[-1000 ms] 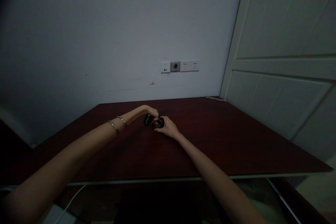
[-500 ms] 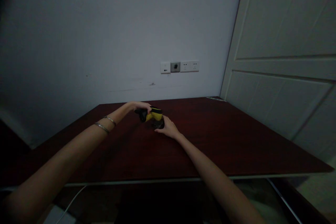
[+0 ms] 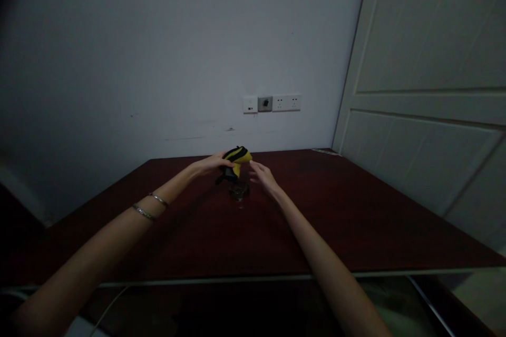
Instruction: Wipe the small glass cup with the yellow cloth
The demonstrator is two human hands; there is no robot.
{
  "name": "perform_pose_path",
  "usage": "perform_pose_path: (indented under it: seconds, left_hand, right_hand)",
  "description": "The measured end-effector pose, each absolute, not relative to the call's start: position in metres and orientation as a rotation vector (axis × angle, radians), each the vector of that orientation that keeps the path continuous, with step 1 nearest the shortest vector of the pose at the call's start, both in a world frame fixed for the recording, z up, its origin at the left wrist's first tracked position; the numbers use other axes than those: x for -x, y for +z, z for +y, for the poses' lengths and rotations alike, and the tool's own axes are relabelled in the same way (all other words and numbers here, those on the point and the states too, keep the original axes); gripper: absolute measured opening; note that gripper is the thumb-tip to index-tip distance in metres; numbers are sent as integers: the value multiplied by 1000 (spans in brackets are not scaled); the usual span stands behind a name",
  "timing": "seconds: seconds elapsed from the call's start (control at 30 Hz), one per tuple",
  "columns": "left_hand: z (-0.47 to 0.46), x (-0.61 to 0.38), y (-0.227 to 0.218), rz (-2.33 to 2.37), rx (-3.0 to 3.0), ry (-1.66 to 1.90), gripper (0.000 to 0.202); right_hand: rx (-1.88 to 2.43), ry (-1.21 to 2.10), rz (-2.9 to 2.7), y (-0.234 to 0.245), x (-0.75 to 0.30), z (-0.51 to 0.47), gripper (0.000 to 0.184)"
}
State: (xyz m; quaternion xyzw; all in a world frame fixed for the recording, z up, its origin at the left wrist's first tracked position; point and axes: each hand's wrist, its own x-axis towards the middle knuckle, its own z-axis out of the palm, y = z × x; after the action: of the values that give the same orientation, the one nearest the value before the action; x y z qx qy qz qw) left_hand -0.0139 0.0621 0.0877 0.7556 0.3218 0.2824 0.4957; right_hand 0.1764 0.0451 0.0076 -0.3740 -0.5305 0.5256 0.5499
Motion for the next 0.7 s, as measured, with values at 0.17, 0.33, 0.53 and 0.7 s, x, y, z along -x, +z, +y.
perform_pose_path:
  seconds: [0.17,0.33,0.53,0.7]
  left_hand:
    - [52,-8,82,737,-1928,753,65]
    - [57,2,73,909,-1935,706,81]
    - [59,34,30,1227,-1931,692,106]
    - [48,38,-9,1189,-1898,694,114]
  right_hand:
    - [704,1264,-1132,18,-153,42,37]
    - [713,989,-996,17,-158,58,41]
    - [1170,738,-990,6,-197,89,27]
    - [1221,702,-1187,1,-207,87,23]
